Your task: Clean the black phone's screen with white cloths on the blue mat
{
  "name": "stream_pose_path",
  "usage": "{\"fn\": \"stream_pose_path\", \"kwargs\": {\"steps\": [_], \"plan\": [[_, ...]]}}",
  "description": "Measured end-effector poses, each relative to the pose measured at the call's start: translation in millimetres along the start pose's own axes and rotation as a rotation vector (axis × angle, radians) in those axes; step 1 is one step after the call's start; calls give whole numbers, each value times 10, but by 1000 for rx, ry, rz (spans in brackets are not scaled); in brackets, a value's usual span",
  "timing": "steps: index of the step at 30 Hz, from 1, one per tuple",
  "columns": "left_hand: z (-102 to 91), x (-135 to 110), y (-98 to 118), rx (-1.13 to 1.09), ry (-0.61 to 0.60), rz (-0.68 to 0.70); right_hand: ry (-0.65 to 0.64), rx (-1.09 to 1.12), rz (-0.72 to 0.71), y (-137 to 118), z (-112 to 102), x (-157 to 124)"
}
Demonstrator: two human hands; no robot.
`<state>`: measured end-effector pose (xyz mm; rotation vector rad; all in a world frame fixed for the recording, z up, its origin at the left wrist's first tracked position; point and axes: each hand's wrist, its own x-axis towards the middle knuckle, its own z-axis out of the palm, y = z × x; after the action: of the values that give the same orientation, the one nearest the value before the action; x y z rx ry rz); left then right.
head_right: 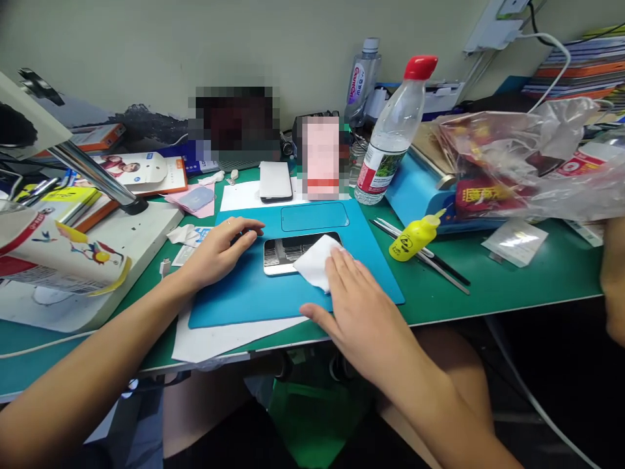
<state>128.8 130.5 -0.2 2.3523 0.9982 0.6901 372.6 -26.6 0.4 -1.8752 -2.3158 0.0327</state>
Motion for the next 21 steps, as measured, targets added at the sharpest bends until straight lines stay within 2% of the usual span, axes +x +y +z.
{"fn": "stream_pose_path", "kwargs": {"steps": [3,6,9,12,16,21], "plan": [[16,12,1,-5,3,2,-100,52,65,131,-32,194],[28,21,8,-17,18,-12,-126,76,101,104,-57,455],[34,25,11,-24,33,-4,-77,108,79,-136,-33,656],[32,25,5,-30,52,10,-76,153,-27,-510,40,767],[12,16,-11,-45,78,6,-75,174,-105,-839,106,769],[-7,7,-7,-33,88,19,-91,124,-166,-763,81,481]]}}
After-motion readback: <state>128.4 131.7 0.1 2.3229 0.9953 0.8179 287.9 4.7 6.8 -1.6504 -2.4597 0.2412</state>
